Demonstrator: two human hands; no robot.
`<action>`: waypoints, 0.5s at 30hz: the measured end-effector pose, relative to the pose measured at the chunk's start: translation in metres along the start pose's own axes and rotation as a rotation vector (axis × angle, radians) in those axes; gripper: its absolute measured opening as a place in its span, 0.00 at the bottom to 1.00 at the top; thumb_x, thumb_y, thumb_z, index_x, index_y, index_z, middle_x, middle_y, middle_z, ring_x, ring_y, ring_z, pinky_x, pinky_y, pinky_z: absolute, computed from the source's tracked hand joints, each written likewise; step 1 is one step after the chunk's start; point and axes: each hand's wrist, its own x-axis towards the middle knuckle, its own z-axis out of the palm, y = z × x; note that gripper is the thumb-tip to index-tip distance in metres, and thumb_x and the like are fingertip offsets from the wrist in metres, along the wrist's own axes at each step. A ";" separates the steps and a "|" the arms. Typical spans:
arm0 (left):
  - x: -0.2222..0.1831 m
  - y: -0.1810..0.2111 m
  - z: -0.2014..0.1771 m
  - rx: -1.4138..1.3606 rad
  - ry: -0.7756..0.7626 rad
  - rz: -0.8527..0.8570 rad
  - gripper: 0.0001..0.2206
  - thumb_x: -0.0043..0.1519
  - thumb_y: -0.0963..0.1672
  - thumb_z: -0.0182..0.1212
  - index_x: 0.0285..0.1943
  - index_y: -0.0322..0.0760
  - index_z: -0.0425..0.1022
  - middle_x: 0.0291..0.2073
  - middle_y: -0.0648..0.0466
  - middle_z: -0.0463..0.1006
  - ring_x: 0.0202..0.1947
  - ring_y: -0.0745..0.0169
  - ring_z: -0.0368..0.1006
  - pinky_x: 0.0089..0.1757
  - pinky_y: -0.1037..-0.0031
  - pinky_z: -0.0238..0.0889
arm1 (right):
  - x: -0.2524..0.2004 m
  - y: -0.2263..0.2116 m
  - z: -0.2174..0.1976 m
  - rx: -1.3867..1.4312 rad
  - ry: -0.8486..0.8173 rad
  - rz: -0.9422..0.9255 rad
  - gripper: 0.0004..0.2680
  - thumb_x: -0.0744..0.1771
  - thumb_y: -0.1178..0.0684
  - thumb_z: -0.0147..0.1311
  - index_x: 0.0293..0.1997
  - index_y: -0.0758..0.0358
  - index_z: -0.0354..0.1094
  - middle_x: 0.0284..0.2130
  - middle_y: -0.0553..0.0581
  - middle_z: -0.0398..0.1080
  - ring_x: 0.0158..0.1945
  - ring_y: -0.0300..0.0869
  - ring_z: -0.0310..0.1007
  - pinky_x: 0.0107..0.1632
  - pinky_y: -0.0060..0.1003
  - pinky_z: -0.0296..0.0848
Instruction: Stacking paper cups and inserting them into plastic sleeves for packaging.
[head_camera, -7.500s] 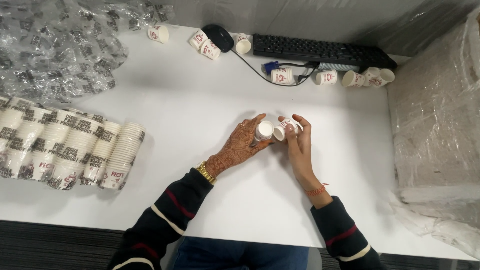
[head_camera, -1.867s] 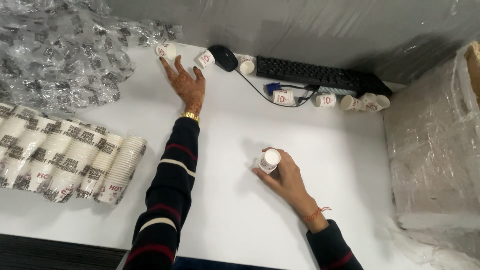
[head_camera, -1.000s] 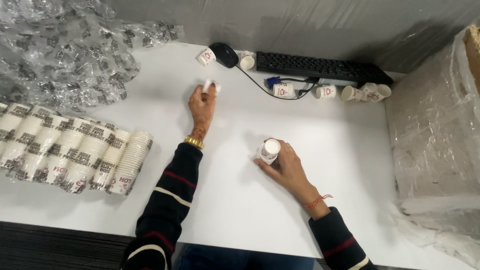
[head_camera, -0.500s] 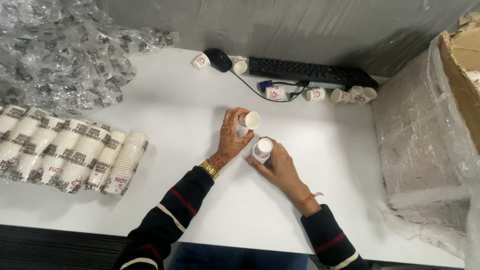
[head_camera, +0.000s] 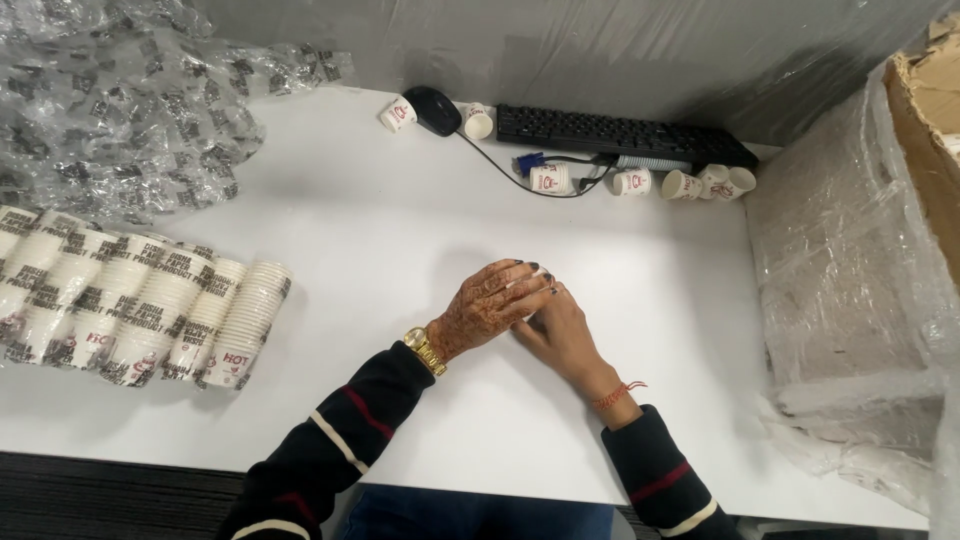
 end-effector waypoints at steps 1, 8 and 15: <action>0.002 0.002 -0.003 -0.083 0.024 -0.012 0.17 0.60 0.39 0.67 0.58 0.45 0.74 0.57 0.54 0.76 0.62 0.57 0.70 0.63 0.62 0.67 | 0.000 -0.002 -0.001 0.029 0.032 -0.026 0.20 0.63 0.52 0.65 0.57 0.62 0.60 0.37 0.61 0.69 0.32 0.43 0.74 0.36 0.37 0.76; -0.010 0.003 0.007 -0.235 0.095 -0.095 0.13 0.62 0.37 0.58 0.55 0.38 0.72 0.53 0.51 0.76 0.57 0.54 0.73 0.59 0.59 0.69 | 0.007 -0.026 -0.016 0.132 -0.037 0.176 0.32 0.61 0.54 0.64 0.71 0.63 0.47 0.31 0.57 0.72 0.25 0.43 0.75 0.33 0.37 0.76; -0.004 -0.044 0.016 -0.031 0.275 -0.476 0.13 0.69 0.42 0.48 0.61 0.32 0.65 0.62 0.42 0.66 0.66 0.47 0.62 0.64 0.53 0.54 | 0.007 -0.034 -0.020 0.093 0.068 0.041 0.30 0.62 0.45 0.67 0.68 0.64 0.53 0.35 0.62 0.74 0.36 0.48 0.77 0.41 0.44 0.77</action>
